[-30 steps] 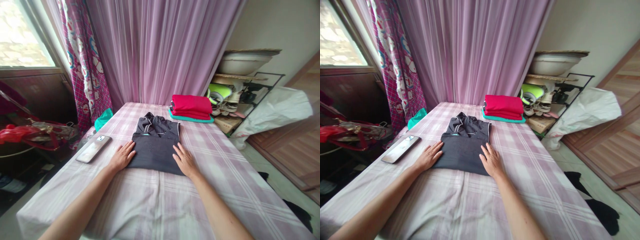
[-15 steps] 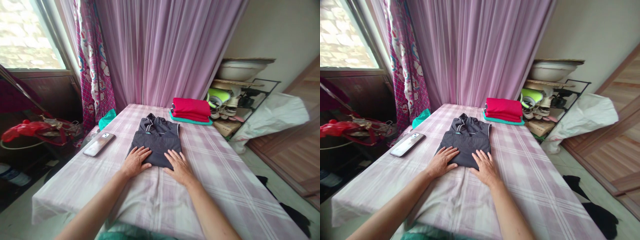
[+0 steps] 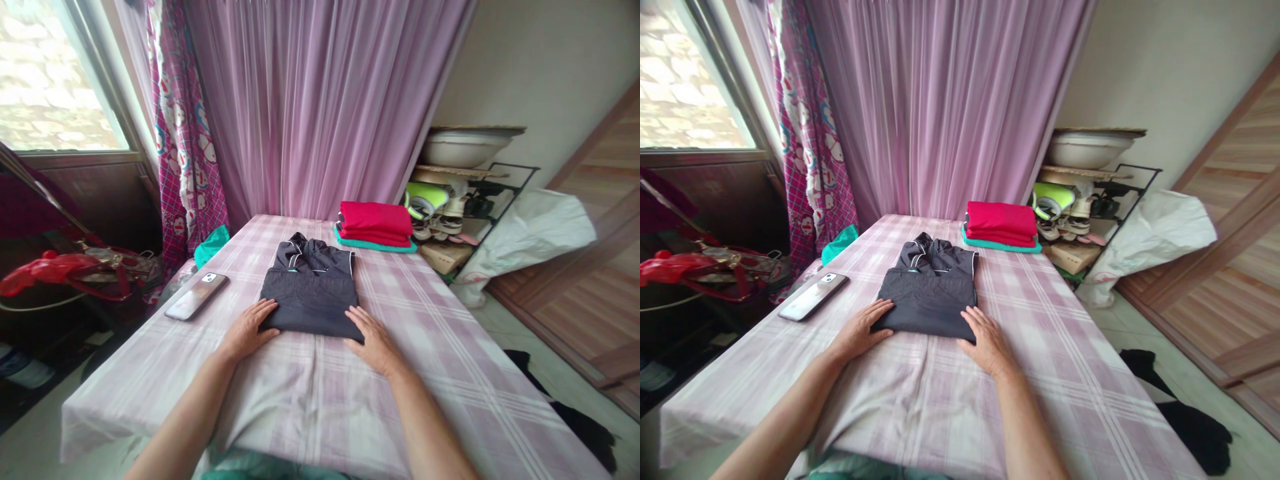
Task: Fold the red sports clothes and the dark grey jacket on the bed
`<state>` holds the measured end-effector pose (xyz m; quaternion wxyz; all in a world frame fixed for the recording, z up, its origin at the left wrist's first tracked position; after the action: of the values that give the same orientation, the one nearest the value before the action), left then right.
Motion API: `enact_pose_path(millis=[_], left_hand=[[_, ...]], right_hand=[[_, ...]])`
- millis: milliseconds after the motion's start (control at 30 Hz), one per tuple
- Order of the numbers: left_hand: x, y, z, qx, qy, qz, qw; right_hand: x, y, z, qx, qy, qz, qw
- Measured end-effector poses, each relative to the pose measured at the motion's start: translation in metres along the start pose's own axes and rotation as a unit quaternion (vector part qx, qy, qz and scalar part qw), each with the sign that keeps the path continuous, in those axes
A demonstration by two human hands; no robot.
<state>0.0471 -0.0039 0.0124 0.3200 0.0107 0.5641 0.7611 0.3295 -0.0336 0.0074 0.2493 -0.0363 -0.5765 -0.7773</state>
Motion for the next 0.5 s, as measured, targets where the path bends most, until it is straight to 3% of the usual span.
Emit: enact_pose_path(millis=[133,267,367,500], left_hand=[[-0.003,0.006,0.005,-0.003,0.003,0.023,1.000],[-0.010,0.022,0.019,0.012,0.043,0.098,0.994],[-0.017,0.054,0.029,0.022,0.065,0.137,0.988],[-0.028,0.116,0.049,0.006,0.070,0.146,0.987]], right_hand=[[0.003,0.006,0.006,-0.057,0.024,-0.008,0.998],[0.016,0.032,0.018,-0.130,0.064,-0.026,0.989],[0.022,0.066,0.027,-0.164,0.029,-0.041,0.985],[0.025,0.119,0.042,-0.201,-0.037,-0.007,0.979]])
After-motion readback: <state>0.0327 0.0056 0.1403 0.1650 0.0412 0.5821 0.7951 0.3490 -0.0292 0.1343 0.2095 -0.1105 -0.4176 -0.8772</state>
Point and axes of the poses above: each hand's wrist, its own z-axis towards the middle knuckle, its own y-axis out of the back of the hand, x = y × z, the point moved 10 cm from there along z, towards the middle knuckle, and after that the axes turned 6 degrees about -x, right-handed, at the moved point
